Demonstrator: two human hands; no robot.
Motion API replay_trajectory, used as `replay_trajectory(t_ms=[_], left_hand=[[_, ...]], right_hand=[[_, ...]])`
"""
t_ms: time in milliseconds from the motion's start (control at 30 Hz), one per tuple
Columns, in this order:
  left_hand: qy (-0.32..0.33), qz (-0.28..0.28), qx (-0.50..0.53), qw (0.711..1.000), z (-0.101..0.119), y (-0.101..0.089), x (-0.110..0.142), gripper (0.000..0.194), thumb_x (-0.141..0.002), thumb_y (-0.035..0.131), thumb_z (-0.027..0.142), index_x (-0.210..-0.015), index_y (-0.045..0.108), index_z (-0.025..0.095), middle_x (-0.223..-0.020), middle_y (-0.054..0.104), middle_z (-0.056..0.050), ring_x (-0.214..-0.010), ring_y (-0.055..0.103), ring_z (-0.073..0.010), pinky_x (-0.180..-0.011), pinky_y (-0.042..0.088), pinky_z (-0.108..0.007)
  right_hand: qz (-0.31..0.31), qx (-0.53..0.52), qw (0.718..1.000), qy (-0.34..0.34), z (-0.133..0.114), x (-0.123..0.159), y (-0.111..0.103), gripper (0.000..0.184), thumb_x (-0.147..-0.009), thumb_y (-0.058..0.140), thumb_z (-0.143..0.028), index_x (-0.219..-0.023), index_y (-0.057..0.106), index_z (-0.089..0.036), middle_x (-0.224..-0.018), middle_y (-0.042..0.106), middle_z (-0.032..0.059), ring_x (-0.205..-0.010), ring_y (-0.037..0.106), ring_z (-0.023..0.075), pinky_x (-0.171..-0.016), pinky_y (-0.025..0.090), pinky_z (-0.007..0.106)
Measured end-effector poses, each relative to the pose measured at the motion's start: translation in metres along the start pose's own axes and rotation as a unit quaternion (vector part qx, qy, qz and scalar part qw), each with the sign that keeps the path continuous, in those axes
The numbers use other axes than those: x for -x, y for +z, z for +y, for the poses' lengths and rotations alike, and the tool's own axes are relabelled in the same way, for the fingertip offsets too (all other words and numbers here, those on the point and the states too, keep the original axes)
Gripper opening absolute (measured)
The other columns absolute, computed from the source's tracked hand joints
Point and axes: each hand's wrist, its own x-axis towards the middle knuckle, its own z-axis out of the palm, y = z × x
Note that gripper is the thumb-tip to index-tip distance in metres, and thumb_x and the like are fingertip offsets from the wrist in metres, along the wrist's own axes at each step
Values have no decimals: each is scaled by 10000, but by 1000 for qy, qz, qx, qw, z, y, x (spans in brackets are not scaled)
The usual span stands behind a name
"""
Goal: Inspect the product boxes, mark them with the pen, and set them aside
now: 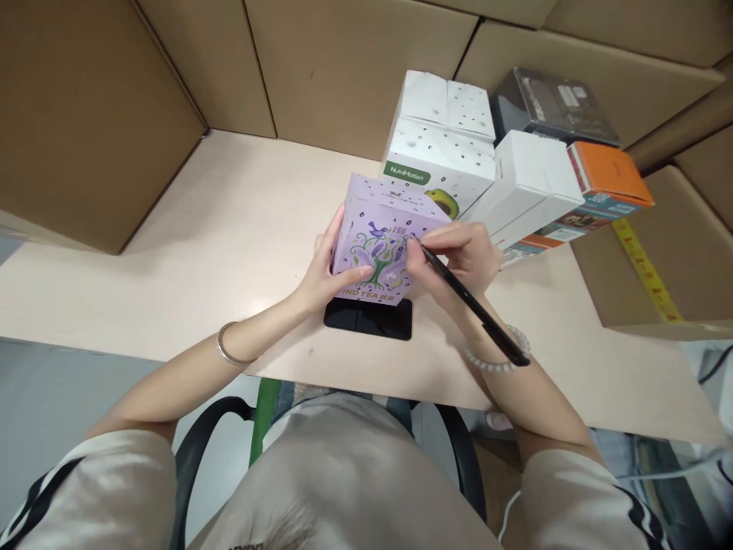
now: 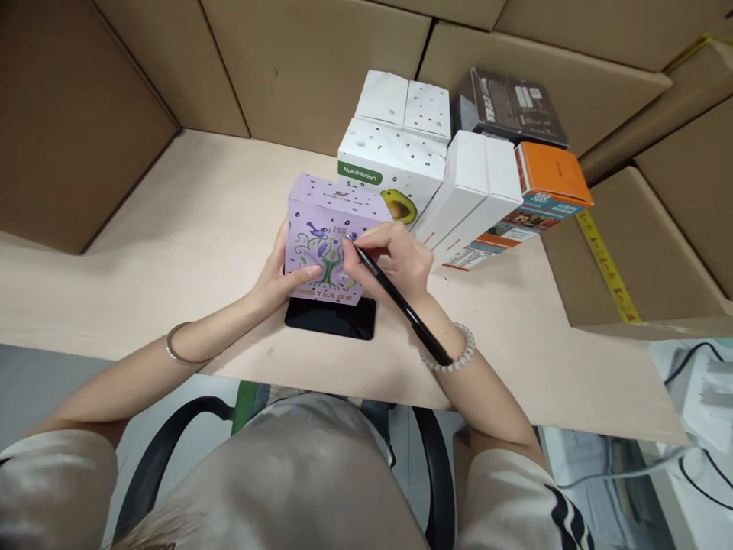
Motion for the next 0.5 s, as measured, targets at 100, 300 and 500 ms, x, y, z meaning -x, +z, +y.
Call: replay_trajectory(t_ms=[100,300,500], left_hand=[[-19,-18,7,1000,2,0,-1,1060,-806,924,624,-1698,387,426,-1586,535,-90,-1578,447,-424,-1331,407,-703],[-12,-31,-18,999,1,0,2,1078,-821,902,649,-1715,329,465,-1611,489,-86,-1583,433,-425,-1329,405,-691],[6,-30,-94,995,8,0,8,1099,-840,884,663,-1739,286,453,-1672,412,-94,-1575,401,-420,-1337,357,-678]], right_hand=[[11,-7,999,-43,1,-8,8,165,-959,753,-193,-901,627,-281,-715,687,-63,-573,632,111,-520,518,251],[2,67,997,-43,-5,-12,10,185,-954,740,-158,-841,647,-272,-647,650,-63,-515,571,117,-488,485,266],[-37,70,995,-66,-8,-13,8,218,-914,755,-100,-805,643,-252,-641,654,-68,-514,566,94,-485,457,243]])
